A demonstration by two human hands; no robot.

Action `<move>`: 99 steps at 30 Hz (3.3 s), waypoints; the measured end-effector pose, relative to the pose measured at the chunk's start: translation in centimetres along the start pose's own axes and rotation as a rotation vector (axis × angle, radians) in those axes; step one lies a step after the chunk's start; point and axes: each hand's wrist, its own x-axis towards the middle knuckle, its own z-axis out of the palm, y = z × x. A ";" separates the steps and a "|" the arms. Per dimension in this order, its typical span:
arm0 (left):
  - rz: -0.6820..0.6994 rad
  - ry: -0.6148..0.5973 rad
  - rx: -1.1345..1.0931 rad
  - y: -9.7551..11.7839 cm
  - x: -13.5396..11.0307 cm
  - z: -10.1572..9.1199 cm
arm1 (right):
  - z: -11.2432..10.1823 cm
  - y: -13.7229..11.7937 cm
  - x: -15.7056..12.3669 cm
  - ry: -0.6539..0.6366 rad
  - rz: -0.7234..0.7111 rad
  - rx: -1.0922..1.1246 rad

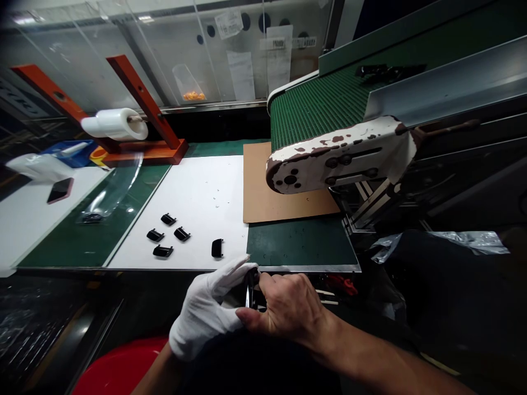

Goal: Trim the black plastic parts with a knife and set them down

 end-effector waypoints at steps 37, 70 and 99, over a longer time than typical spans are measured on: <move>-0.122 -0.024 -0.105 -0.7 -0.2 0.5 | 0.2 0.3 -0.2 -0.087 0.076 0.128; 0.050 -0.066 0.014 -0.4 -0.2 -0.2 | 0.7 0.1 -0.9 -0.090 0.067 0.344; 0.281 -0.017 0.084 1.8 0.0 -1.0 | -1.5 -1.0 -2.9 0.119 0.411 0.767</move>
